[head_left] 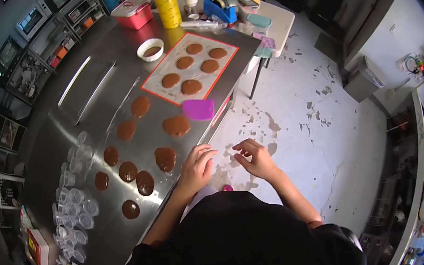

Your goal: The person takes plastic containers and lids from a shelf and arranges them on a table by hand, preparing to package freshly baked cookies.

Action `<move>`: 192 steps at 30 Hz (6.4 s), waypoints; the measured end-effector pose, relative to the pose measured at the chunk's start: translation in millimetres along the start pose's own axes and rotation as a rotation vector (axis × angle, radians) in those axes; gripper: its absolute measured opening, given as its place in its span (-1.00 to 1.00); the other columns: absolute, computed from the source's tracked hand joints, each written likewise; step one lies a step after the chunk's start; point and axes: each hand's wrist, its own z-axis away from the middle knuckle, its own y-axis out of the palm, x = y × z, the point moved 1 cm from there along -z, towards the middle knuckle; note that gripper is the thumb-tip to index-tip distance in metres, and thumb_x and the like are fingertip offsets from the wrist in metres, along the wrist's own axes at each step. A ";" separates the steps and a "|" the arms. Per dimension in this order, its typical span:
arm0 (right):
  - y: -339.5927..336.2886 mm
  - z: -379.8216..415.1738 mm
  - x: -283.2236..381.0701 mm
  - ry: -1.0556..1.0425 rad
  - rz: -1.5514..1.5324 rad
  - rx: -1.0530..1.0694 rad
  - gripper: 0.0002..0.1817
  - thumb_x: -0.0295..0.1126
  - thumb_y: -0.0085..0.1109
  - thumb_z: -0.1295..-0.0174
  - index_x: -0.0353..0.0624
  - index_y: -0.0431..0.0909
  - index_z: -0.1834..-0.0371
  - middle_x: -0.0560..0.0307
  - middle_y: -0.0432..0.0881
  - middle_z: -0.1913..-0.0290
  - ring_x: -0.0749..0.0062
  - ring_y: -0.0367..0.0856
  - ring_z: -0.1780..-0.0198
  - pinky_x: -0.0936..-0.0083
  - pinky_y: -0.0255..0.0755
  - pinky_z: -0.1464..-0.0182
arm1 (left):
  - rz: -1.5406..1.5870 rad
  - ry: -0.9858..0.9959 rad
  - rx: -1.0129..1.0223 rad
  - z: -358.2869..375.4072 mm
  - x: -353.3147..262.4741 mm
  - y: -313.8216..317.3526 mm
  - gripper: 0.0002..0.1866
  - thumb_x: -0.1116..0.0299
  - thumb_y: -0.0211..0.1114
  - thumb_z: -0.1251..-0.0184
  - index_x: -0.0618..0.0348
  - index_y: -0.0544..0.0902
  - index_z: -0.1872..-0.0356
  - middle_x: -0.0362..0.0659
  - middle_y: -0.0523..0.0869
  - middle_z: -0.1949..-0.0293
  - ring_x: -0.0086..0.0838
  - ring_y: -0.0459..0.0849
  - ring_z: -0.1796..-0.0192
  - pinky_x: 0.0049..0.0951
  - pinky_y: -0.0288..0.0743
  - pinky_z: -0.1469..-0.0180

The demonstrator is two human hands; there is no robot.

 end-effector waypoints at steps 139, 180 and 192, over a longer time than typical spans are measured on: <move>101.5 -944.2 -393.0 -0.388 0.999 1.568 -0.45 0.09 -0.09 -0.17 -0.03 0.50 -0.07 -0.01 0.56 0.01 0.17 0.47 0.04 0.42 0.32 -0.03 | -0.403 -0.671 -0.076 -657.5 478.7 146.9 -0.73 0.53 -0.03 -0.23 0.25 0.58 0.12 0.00 0.34 -0.23 -0.05 0.52 0.00 -0.26 0.44 -0.03; 68.7 -922.9 -323.2 0.097 1.097 1.977 -0.28 0.01 -0.35 -0.31 -0.06 -0.29 -0.44 0.09 -0.14 -0.47 0.51 -0.14 -0.45 0.48 -0.15 -0.38 | -0.427 -0.614 0.055 -643.5 485.8 141.2 -0.46 0.55 0.05 -0.05 0.13 0.40 -0.17 -0.04 0.14 -0.36 -0.05 0.48 -0.12 -0.23 0.44 -0.10; 107.7 -945.4 -396.6 -0.170 0.774 1.913 -0.40 0.01 -0.26 -0.28 -0.11 0.23 -0.30 0.07 0.24 -0.32 0.35 0.14 -0.29 0.45 0.04 -0.28 | -0.527 -0.462 0.046 -631.8 492.4 149.5 -0.50 0.60 0.06 -0.01 0.29 0.40 -0.09 0.00 0.04 -0.39 -0.06 0.51 -0.05 -0.19 0.26 -0.30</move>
